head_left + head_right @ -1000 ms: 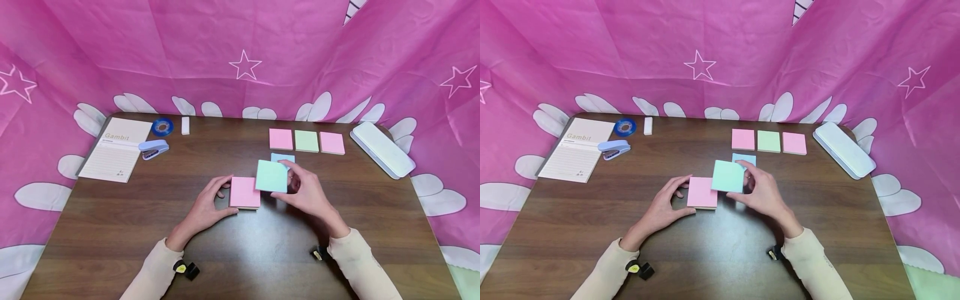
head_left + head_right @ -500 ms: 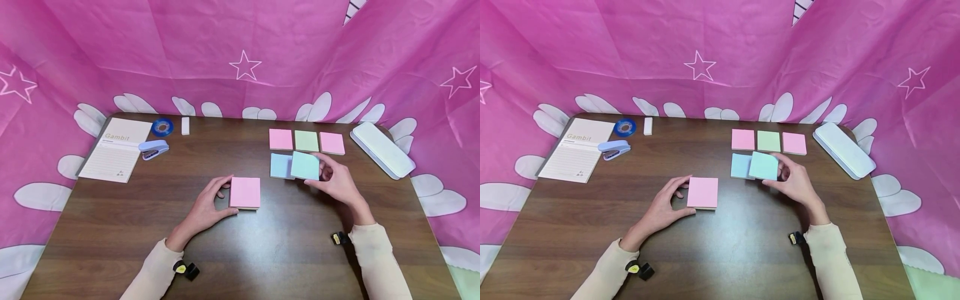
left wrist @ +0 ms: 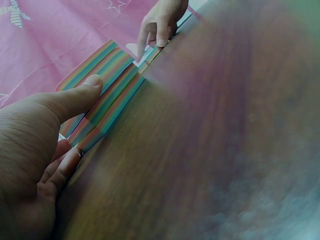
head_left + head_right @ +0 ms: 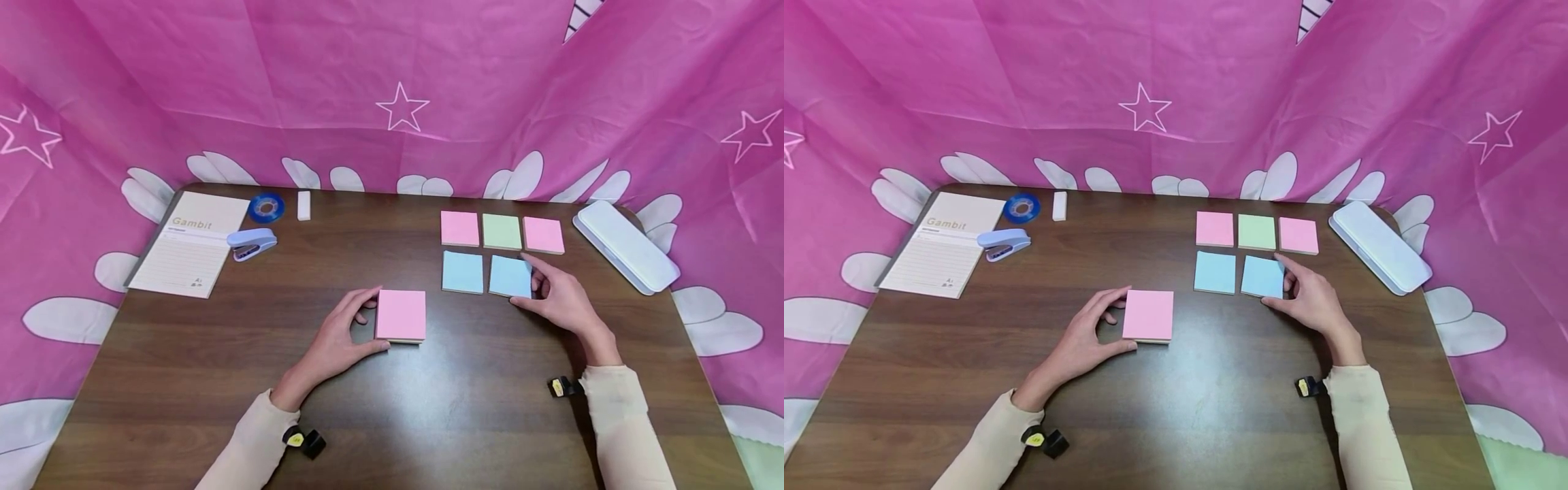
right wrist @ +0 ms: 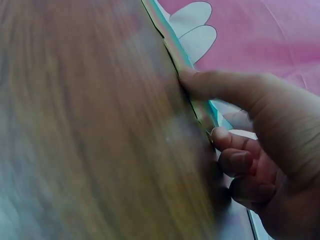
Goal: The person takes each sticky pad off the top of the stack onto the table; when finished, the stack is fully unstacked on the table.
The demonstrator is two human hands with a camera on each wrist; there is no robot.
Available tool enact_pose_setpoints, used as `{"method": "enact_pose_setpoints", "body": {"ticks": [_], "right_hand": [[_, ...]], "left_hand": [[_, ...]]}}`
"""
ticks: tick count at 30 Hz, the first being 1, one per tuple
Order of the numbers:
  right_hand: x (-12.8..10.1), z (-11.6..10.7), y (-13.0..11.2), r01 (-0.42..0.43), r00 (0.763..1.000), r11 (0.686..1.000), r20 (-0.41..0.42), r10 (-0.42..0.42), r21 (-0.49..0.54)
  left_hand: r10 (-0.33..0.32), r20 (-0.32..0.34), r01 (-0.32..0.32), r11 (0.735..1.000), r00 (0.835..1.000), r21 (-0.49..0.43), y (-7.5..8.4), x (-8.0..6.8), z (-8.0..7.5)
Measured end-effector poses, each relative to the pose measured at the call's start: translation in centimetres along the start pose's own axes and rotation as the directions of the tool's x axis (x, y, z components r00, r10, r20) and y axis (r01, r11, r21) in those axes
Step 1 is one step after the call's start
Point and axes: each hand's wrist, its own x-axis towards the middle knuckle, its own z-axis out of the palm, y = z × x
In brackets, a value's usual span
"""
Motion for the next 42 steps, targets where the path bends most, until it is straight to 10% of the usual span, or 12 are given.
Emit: {"method": "enact_pose_setpoints", "body": {"ticks": [25,33,42], "right_hand": [[-0.1,0.3,-0.5,-0.022,0.998,0.998,-0.061,0.025,0.057],[0.2,1.4,-4.2,0.180,0.976,0.968,-0.153,-0.154,0.174],[-0.1,4.4,-10.3,0.323,0.946,0.928,-0.078,-0.314,0.187]], "left_hand": [[-0.022,0.009,0.022,1.000,1.000,-0.001,0.1,-0.1,-0.2],[-0.001,0.004,0.001,1.000,1.000,-0.001,0.2,-0.1,-0.2],[0.018,0.005,-0.018,1.000,1.000,0.010,0.1,0.0,-0.1]]}}
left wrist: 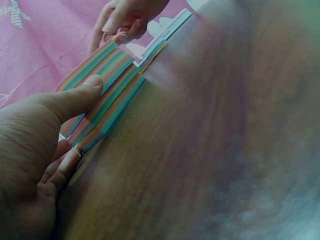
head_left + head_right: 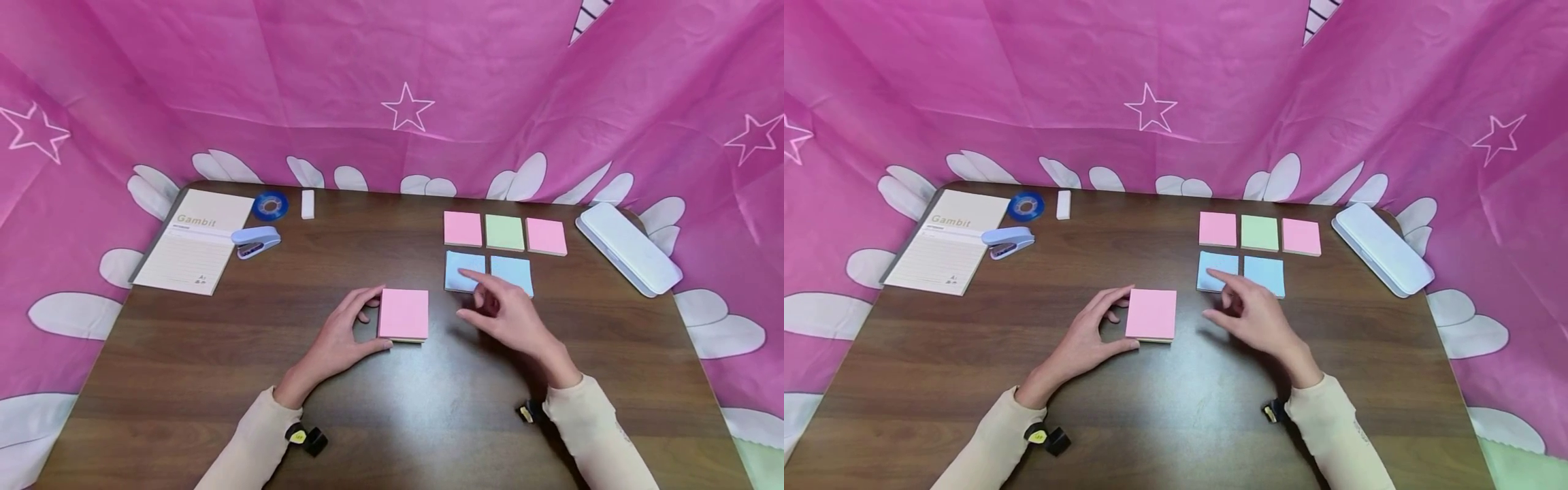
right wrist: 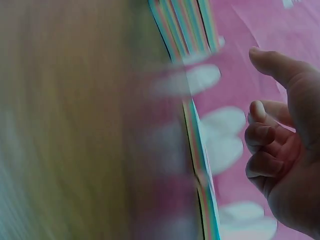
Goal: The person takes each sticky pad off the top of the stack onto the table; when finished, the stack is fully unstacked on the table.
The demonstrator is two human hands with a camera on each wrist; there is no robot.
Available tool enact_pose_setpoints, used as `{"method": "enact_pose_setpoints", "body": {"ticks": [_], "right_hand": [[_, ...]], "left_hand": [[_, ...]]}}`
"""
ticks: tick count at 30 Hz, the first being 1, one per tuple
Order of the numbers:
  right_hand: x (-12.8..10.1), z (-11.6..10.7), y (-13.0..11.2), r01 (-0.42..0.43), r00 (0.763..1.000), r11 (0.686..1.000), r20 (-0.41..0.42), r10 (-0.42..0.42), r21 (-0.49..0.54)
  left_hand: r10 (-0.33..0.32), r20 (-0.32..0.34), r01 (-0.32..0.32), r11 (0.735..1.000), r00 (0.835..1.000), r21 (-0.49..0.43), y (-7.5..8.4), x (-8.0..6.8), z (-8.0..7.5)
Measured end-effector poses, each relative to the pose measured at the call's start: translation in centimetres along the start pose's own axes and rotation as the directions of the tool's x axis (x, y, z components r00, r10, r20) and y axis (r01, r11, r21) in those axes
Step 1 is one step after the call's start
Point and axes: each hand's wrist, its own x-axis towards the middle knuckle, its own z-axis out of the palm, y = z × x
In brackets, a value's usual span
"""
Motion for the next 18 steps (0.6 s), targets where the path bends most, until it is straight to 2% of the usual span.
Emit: {"method": "enact_pose_setpoints", "body": {"ticks": [4,9,13,18], "right_hand": [[0.1,2.1,-1.5,0.024,0.999,1.000,0.044,-0.024,-0.006],[0.0,4.1,-2.8,-0.044,0.994,0.999,0.097,0.044,-0.003],[0.2,5.0,-3.2,-0.072,0.992,0.997,0.109,0.072,-0.001],[0.4,6.0,-3.1,-0.049,0.995,0.999,0.093,0.047,0.014]], "left_hand": [[-0.003,0.003,0.003,1.000,1.000,-0.012,0.1,0.0,-0.1],[-0.012,0.003,0.012,1.000,1.000,-0.019,0.2,-0.1,-0.1],[-0.030,0.009,0.030,0.999,1.000,-0.011,0.3,0.0,-0.2],[-0.041,0.019,0.041,0.999,0.999,0.008,0.4,0.1,-0.2]]}}
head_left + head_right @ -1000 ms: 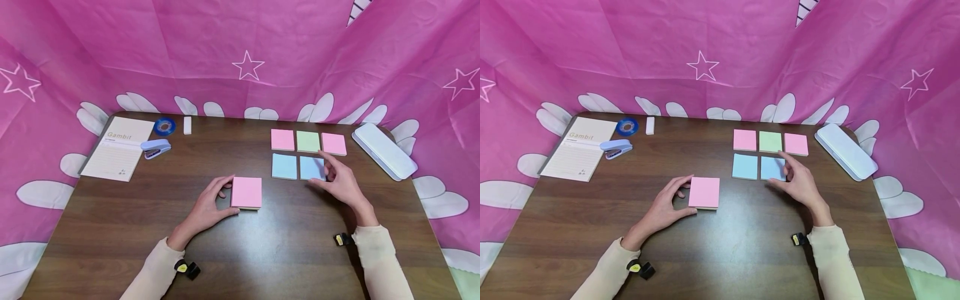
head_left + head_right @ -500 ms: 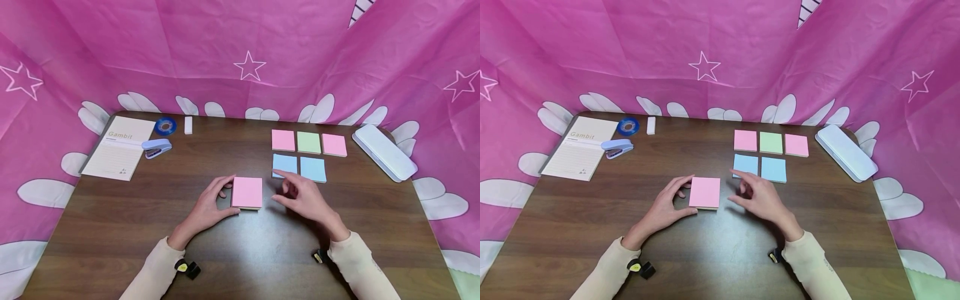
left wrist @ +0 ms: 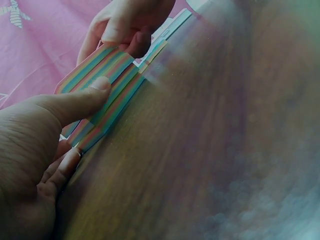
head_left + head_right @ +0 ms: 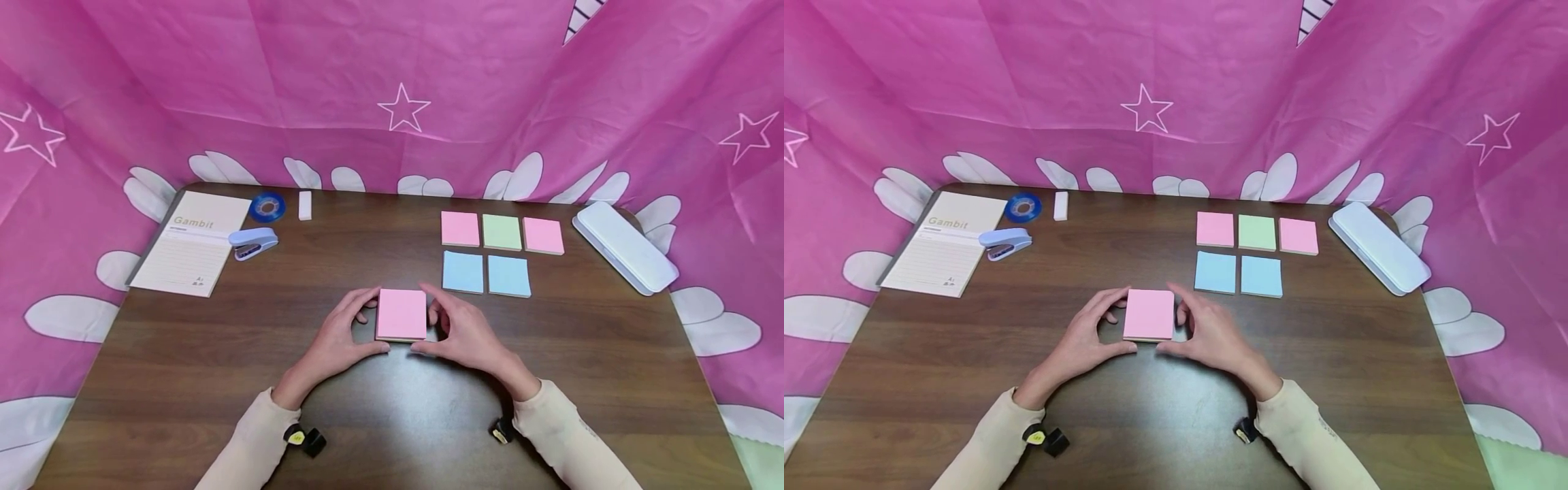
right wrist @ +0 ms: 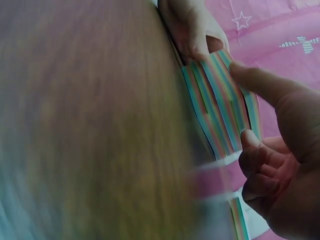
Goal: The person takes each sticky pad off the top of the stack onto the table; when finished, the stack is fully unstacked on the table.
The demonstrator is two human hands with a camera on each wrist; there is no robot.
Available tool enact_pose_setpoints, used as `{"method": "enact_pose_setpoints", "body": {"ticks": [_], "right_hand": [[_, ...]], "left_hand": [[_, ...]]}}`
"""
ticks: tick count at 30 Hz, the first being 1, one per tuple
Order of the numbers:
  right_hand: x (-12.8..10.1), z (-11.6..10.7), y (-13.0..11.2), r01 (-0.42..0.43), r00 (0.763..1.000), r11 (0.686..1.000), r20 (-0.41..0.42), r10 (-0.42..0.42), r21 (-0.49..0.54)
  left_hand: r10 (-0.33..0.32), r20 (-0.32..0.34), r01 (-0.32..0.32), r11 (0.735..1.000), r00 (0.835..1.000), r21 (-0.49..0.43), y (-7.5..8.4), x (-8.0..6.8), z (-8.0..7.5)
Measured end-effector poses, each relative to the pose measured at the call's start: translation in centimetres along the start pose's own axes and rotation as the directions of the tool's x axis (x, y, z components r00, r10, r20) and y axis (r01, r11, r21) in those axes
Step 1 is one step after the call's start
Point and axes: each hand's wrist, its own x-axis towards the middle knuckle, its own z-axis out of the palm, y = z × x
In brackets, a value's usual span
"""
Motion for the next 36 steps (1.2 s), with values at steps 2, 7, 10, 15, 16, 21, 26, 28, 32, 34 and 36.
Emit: {"method": "enact_pose_setpoints", "body": {"ticks": [2,7,10,15,16,21,26,28,32,34,36], "right_hand": [[0.1,0.4,0.2,0.019,1.000,1.000,-0.022,-0.019,0.003],[0.0,1.1,1.0,0.049,0.996,0.998,-0.072,-0.047,0.028],[0.0,0.8,0.5,0.020,0.998,0.998,-0.067,-0.016,0.060],[0.0,-0.2,0.0,-0.032,0.999,0.994,-0.039,0.036,0.100],[0.0,-0.5,0.0,-0.038,0.999,0.993,-0.035,0.042,0.108],[-0.3,-2.4,1.2,-0.029,0.999,0.986,-0.040,0.036,0.165],[-1.3,-4.9,3.3,-0.017,0.997,0.974,-0.074,0.035,0.225],[-1.9,-5.9,4.2,-0.031,0.994,0.973,-0.095,0.054,0.229],[-3.2,-7.8,6.0,-0.076,0.983,0.975,-0.151,0.108,0.208],[-3.8,-8.9,6.4,-0.095,0.976,0.978,-0.176,0.128,0.185],[-4.4,-10.1,6.3,-0.112,0.970,0.979,-0.194,0.145,0.169]], "left_hand": [[-0.005,0.002,0.005,1.000,1.000,0.012,0.0,0.0,0.0],[-0.008,0.003,0.008,1.000,1.000,0.023,0.0,0.1,0.0],[-0.008,0.002,0.008,1.000,1.000,0.025,0.0,0.1,0.1],[-0.022,0.003,0.022,1.000,1.000,0.023,-0.1,0.0,0.1],[-0.024,0.003,0.024,0.999,1.000,0.022,-0.1,0.0,0.1],[-0.025,0.004,0.025,1.000,1.000,0.019,-0.1,-0.1,0.1],[-0.029,0.003,0.029,0.999,1.000,0.024,-0.1,-0.1,0.1],[-0.030,0.003,0.030,0.999,1.000,0.025,-0.1,-0.1,0.1],[-0.029,0.007,0.029,0.999,1.000,0.022,0.0,-0.1,0.1],[-0.029,0.010,0.029,0.999,1.000,0.020,0.0,-0.1,0.0],[-0.027,0.009,0.027,0.999,1.000,0.018,0.0,-0.1,0.0]]}}
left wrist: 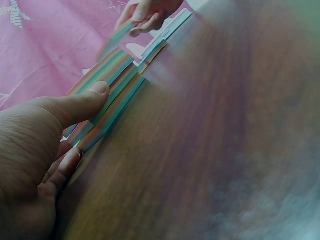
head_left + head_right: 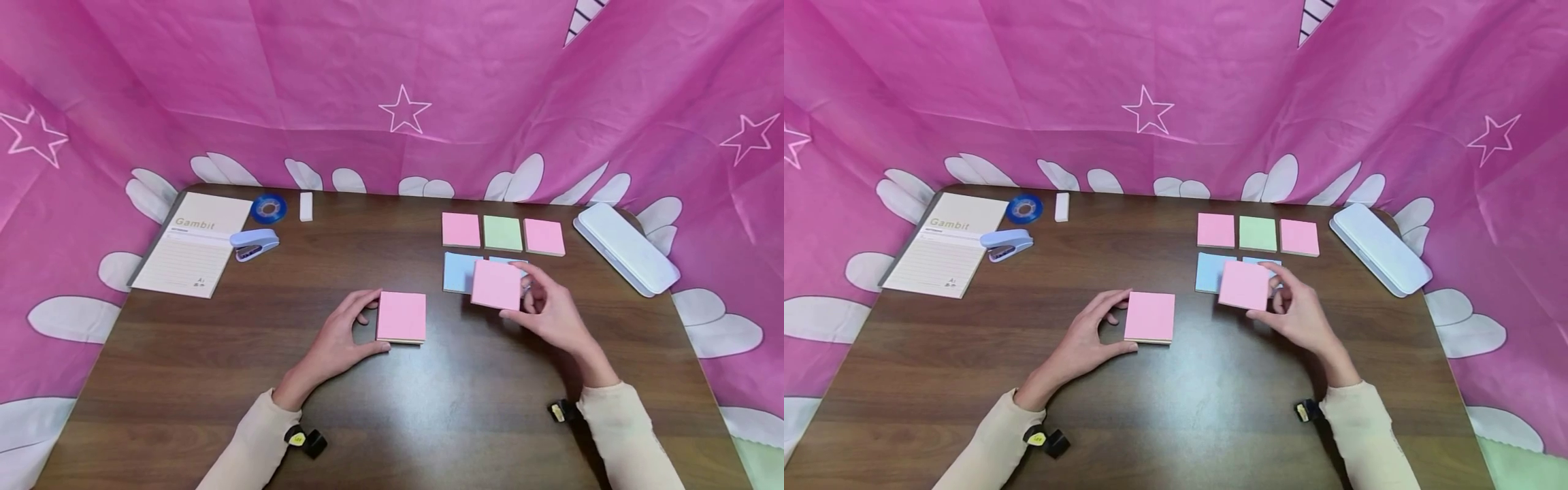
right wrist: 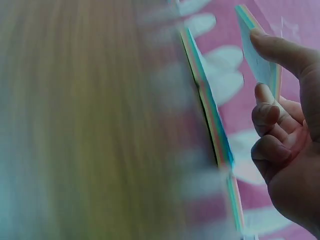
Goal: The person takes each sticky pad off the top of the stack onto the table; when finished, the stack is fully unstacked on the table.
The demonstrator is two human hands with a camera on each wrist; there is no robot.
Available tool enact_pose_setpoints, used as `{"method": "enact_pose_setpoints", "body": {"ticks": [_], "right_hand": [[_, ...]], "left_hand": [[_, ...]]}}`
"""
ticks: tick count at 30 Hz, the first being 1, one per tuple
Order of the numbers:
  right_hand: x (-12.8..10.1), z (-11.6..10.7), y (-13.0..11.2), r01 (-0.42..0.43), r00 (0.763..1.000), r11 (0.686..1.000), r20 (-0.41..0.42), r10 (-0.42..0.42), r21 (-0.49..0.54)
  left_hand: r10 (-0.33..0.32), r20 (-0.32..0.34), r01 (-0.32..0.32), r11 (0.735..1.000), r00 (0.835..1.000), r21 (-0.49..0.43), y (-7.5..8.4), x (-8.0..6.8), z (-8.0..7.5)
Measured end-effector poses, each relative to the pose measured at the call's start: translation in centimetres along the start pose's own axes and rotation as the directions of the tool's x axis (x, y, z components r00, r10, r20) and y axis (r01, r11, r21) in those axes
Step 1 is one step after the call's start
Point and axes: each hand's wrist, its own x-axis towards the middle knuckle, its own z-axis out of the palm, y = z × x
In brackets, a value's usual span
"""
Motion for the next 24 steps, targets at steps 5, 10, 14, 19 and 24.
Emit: {"method": "enact_pose_setpoints", "body": {"ticks": [5,10,14,19,24], "right_hand": [[-0.9,-3.1,0.0,-0.024,1.000,1.000,-0.015,0.023,-0.021],[-1.9,-5.6,3.7,-0.095,0.995,0.991,-0.033,0.092,-0.091],[-2.6,-7.2,6.5,-0.143,0.989,0.980,-0.049,0.138,-0.139],[-2.9,-8.3,7.8,-0.187,0.982,0.960,-0.042,0.182,-0.209],[-2.4,-8.8,8.0,-0.149,0.988,0.934,-0.002,0.157,-0.324]], "left_hand": [[0.001,-0.001,-0.001,1.000,1.000,0.000,0.0,0.0,0.0],[-0.001,-0.004,0.001,1.000,1.000,0.001,0.0,0.0,0.0],[0.000,-0.004,0.000,1.000,1.000,0.002,-0.1,-0.1,0.1],[0.003,-0.005,-0.003,1.000,1.000,0.000,0.0,-0.1,0.1],[0.000,-0.007,0.000,1.000,1.000,0.005,0.0,-0.1,0.1]]}}
